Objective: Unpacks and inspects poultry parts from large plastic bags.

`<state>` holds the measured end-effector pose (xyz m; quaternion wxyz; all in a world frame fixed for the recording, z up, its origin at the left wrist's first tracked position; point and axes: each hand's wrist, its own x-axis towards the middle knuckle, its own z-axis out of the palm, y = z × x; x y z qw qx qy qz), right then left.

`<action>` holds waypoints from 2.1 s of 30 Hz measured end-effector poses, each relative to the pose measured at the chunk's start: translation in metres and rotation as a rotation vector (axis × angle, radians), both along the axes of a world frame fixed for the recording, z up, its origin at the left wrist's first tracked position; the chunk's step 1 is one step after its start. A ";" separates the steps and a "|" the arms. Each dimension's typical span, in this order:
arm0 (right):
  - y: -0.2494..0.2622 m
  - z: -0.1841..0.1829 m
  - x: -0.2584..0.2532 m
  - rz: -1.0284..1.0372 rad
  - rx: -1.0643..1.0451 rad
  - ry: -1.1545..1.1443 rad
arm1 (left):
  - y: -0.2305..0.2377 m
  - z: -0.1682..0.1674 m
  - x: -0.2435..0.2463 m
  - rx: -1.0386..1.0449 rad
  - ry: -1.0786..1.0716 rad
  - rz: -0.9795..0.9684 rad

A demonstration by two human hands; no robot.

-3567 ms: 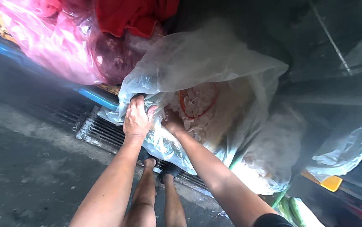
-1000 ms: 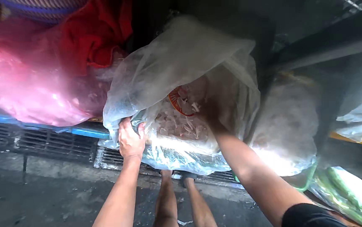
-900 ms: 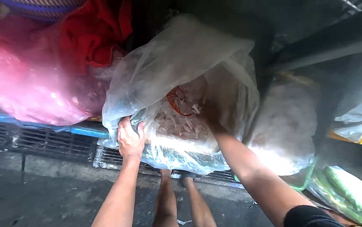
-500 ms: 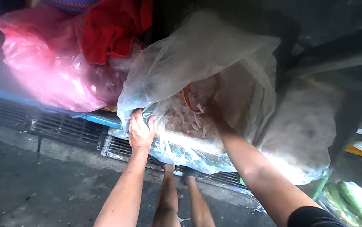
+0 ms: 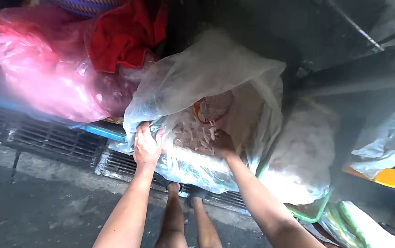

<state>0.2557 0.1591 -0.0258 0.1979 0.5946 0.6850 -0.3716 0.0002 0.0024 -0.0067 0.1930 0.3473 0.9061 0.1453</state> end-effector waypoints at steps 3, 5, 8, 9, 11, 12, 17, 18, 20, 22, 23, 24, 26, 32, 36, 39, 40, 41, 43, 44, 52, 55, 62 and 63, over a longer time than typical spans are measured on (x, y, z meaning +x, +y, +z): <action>-0.001 -0.033 -0.030 0.189 0.001 -0.147 | 0.001 0.002 -0.001 -0.025 -0.013 0.010; -0.004 -0.051 -0.051 0.189 0.065 -0.241 | 0.003 0.003 -0.002 -0.047 -0.021 0.022; -0.014 -0.051 -0.073 0.111 0.019 -0.336 | 0.001 0.001 -0.001 -0.044 -0.014 0.017; -0.019 -0.053 -0.074 0.110 0.033 -0.339 | 0.000 0.001 -0.001 -0.032 -0.010 0.017; -0.031 -0.056 -0.065 0.132 0.119 -0.324 | 0.001 0.001 -0.001 -0.026 -0.010 0.023; -0.035 -0.050 -0.059 0.147 0.139 -0.324 | 0.002 0.002 -0.001 -0.031 -0.016 0.030; -0.035 -0.024 -0.044 0.175 0.095 -0.327 | -0.001 -0.001 -0.001 0.006 -0.006 0.012; -0.032 -0.037 -0.039 0.179 0.176 -0.339 | -0.001 -0.001 -0.001 0.011 0.000 0.008; -0.026 -0.064 -0.030 0.177 0.261 -0.353 | -0.001 0.000 -0.002 0.002 -0.005 0.002; -0.019 -0.077 -0.023 0.148 0.260 -0.342 | -0.001 0.001 -0.001 0.003 -0.006 -0.003; -0.015 -0.080 -0.021 0.139 0.280 -0.335 | 0.000 0.000 -0.001 0.013 -0.003 -0.005; -0.013 -0.080 -0.017 0.151 0.289 -0.325 | -0.001 0.000 -0.001 0.020 0.001 -0.006; -0.008 -0.075 -0.014 0.233 0.286 -0.280 | 0.000 0.000 -0.002 0.025 -0.002 -0.004; -0.021 -0.078 -0.024 0.581 0.138 -0.064 | 0.000 0.000 -0.001 0.020 -0.023 0.006; -0.034 -0.079 -0.040 0.206 0.031 -0.013 | 0.000 -0.002 -0.001 0.027 -0.013 0.000; -0.045 -0.085 -0.054 -0.122 0.009 0.065 | -0.002 -0.003 -0.002 0.012 -0.019 -0.009; -0.048 -0.087 -0.059 -0.145 0.008 0.051 | -0.002 -0.003 -0.001 0.011 -0.024 -0.012; -0.049 -0.088 -0.065 -0.146 0.003 0.024 | -0.001 -0.003 -0.001 0.011 -0.024 -0.014; -0.052 -0.088 -0.080 -0.131 0.026 -0.038 | -0.001 -0.004 -0.001 0.019 -0.016 -0.015; -0.054 -0.090 -0.086 -0.124 0.046 -0.068 | -0.002 -0.004 -0.001 0.019 -0.011 -0.015; -0.049 -0.084 -0.106 -0.191 0.065 -0.154 | -0.001 -0.001 0.000 0.029 -0.005 -0.010; -0.037 -0.087 -0.090 -0.131 0.012 -0.044 | 0.001 0.000 -0.001 0.023 -0.002 -0.005; 0.002 -0.038 -0.011 0.283 -0.098 0.176 | -0.002 0.000 0.001 0.034 0.002 -0.011; 0.009 -0.033 -0.004 0.378 -0.078 0.134 | -0.003 0.000 0.000 0.028 0.000 -0.009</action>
